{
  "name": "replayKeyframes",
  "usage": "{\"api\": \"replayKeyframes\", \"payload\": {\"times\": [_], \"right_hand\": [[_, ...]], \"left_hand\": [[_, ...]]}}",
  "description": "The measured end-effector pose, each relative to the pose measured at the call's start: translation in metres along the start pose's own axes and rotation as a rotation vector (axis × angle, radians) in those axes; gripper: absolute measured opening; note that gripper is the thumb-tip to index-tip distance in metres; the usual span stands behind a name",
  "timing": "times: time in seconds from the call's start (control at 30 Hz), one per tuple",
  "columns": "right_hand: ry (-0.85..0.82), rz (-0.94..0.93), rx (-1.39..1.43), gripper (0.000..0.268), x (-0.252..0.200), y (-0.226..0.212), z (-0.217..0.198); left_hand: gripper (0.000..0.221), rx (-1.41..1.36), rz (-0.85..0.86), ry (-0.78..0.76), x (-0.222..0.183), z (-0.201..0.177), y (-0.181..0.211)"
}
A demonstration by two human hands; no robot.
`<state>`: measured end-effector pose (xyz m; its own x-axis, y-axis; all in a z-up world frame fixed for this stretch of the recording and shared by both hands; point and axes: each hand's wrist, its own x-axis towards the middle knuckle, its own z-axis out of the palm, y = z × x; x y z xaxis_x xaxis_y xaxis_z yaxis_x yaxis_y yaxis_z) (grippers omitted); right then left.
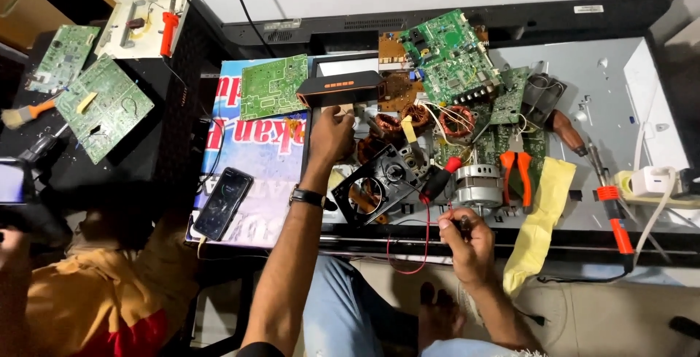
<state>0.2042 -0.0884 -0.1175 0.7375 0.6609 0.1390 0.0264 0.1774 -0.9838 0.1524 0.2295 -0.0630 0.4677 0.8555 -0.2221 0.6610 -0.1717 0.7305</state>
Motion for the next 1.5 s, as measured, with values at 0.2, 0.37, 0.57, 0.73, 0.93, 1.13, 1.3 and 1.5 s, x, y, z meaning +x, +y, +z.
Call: {"api": "replayKeyframes", "payload": {"times": [0.2, 0.37, 0.57, 0.73, 0.93, 1.13, 1.3, 1.5], "right_hand": [[-0.043, -0.019, -0.03, 0.008, 0.003, -0.001, -0.001], [-0.07, -0.027, -0.051, 0.01, 0.003, -0.002, -0.002], [0.085, 0.011, -0.147, 0.012, 0.003, 0.019, 0.001], [0.089, -0.001, -0.131, 0.013, 0.003, 0.021, -0.001], [0.072, -0.004, -0.136, 0.012, 0.002, 0.035, -0.008], [0.068, -0.021, -0.126, 0.012, 0.002, 0.031, -0.007], [0.063, -0.024, -0.124, 0.012, 0.001, 0.035, -0.008], [0.057, -0.042, -0.147, 0.013, 0.002, 0.031, -0.007]], "left_hand": [[0.05, -0.204, -0.011, 0.018, -0.01, 0.003, -0.009], [0.036, -0.366, 0.053, 0.11, -0.038, -0.002, -0.019], [0.034, -0.324, 0.191, 0.212, -0.047, 0.008, -0.046], [0.02, -0.406, 0.314, 0.271, -0.073, 0.006, -0.04], [0.017, -0.457, 0.37, 0.314, -0.094, -0.002, -0.047], [0.016, -0.541, 0.369, 0.342, -0.114, -0.009, -0.05], [0.016, -0.546, 0.375, 0.357, -0.124, -0.011, -0.06], [0.015, -0.565, 0.367, 0.381, -0.135, -0.014, -0.065]]}}
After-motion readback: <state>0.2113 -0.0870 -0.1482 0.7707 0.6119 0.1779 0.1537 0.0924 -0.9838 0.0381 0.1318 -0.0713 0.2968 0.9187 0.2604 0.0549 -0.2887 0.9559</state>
